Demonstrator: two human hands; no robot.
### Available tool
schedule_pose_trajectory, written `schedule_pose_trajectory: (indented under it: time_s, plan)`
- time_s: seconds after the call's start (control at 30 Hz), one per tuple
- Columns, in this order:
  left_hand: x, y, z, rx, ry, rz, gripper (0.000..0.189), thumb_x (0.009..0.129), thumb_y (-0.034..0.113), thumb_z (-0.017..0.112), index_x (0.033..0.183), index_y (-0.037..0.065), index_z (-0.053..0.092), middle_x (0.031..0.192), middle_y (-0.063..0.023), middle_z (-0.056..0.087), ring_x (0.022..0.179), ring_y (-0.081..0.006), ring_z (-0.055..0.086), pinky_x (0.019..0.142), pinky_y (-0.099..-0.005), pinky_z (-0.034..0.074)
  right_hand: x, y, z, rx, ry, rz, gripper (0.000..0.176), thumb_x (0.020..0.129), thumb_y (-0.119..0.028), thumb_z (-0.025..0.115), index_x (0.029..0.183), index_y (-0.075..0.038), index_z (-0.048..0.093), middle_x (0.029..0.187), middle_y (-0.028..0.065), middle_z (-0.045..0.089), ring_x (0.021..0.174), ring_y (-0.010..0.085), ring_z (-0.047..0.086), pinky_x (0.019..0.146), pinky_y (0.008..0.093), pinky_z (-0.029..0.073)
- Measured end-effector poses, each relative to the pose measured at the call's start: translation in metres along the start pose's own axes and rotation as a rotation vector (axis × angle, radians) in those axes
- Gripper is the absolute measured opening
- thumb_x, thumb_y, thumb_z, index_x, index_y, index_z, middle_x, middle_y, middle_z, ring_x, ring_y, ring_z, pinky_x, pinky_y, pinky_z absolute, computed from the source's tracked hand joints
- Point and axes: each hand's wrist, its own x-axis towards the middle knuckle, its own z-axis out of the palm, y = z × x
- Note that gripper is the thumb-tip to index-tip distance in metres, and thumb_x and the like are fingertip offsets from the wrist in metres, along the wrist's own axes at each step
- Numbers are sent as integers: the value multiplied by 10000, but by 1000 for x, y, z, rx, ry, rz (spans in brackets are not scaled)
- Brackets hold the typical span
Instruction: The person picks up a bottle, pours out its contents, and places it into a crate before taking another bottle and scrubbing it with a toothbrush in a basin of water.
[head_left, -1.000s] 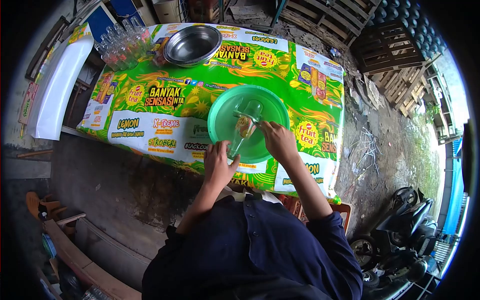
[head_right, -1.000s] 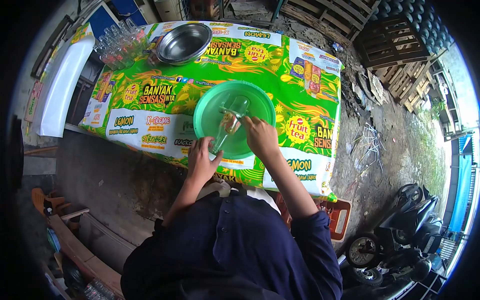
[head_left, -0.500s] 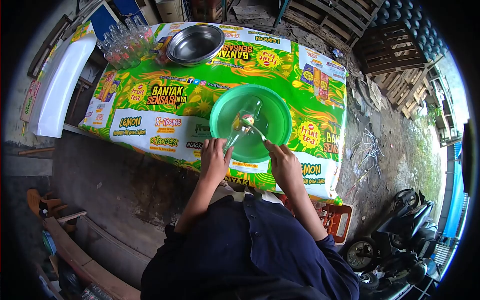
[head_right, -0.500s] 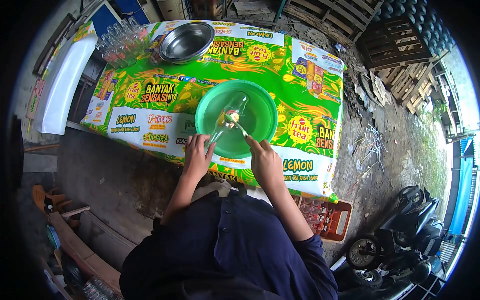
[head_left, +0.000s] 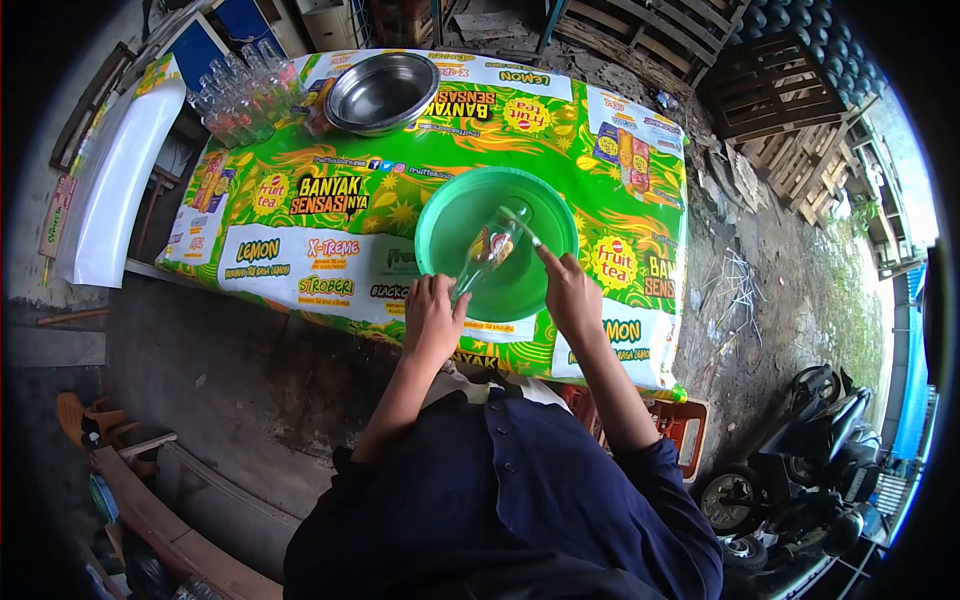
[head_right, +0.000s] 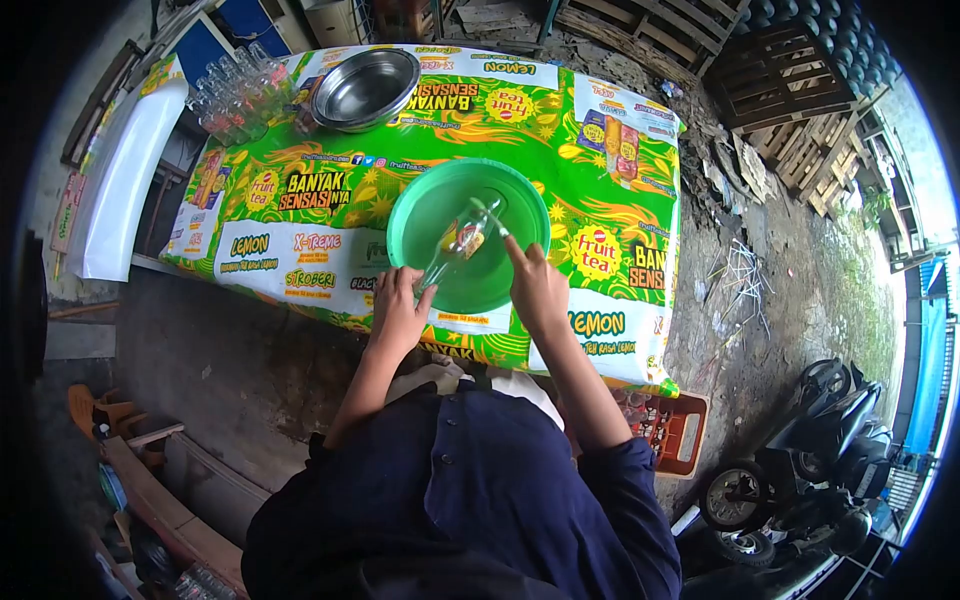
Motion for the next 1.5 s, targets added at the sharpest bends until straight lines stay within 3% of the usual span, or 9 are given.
schedule_pose_trajectory:
  time_s: [0.13, 0.33, 0.57, 0.73, 0.83, 0.93, 1.17, 1.33, 1.5]
  plan:
    - [0, 0, 2, -16, 8, 2, 249, 739, 163, 623, 890, 26, 480, 852, -138, 503, 823, -318, 476, 732, -417, 384, 29, 15, 3, -67, 74, 46, 309, 822, -92, 470, 1113, -164, 543, 783, 122, 540, 627, 295, 576, 502, 398, 447]
    - [-1, -4, 4, -27, -18, -19, 263, 732, 153, 625, 907, 25, 475, 864, -140, 501, 827, -321, 476, 734, -423, 383, -23, -15, -10, -22, -41, -194, 406, 765, -24, 458, 1139, -166, 527, 787, 107, 517, 562, 284, 568, 458, 388, 452]
    - [0, 2, 2, -22, 13, -6, 231, 759, 164, 595, 903, 27, 478, 866, -141, 501, 827, -322, 476, 734, -419, 383, 38, 22, 3, -80, 104, 11, 311, 816, -83, 447, 1100, -161, 549, 781, 130, 553, 617, 305, 578, 510, 414, 442]
    - [0, -5, 3, 45, -5, -52, 175, 796, 149, 546, 904, 22, 494, 881, -134, 495, 826, -314, 476, 734, -412, 381, -16, 7, -20, -186, -144, 85, 282, 817, -96, 453, 1081, -131, 547, 779, 144, 562, 644, 330, 577, 524, 419, 444]
    - [4, -1, 2, 7, 158, 11, 166, 812, 144, 521, 932, 32, 507, 901, -122, 486, 824, -304, 475, 733, -407, 379, -33, -5, -33, 19, -129, 37, 276, 818, -95, 466, 1083, -125, 540, 773, 141, 560, 646, 336, 572, 535, 420, 451]
    - [4, -3, 1, 36, 83, 19, 167, 815, 134, 515, 963, 57, 517, 912, -109, 477, 830, -296, 470, 738, -404, 374, -30, -28, -38, 180, -79, -15, 254, 824, -108, 489, 1069, -135, 546, 777, 143, 553, 634, 326, 570, 532, 416, 456]
    - [2, 12, -6, 78, 15, 27, 222, 758, 161, 597, 954, 81, 530, 892, -97, 476, 840, -276, 475, 742, -393, 375, 27, 3, 16, 49, 90, 75, 282, 829, -86, 469, 1096, -152, 530, 804, 135, 539, 628, 324, 567, 520, 412, 453]
    - [3, 3, 1, -3, -21, -30, 263, 743, 154, 616, 971, 73, 512, 877, -95, 474, 830, -273, 496, 726, -390, 390, -27, -24, -2, 131, -71, -136, 308, 814, -96, 490, 1109, -176, 534, 770, 110, 516, 581, 302, 558, 475, 400, 454]
    - [4, -2, 2, -19, -16, -27, 250, 767, 152, 594, 978, 59, 499, 887, -110, 489, 843, -286, 501, 719, -398, 397, 10, -3, 8, 11, 32, 21, 315, 838, -91, 428, 1126, -167, 533, 784, 132, 532, 610, 307, 570, 492, 397, 448]
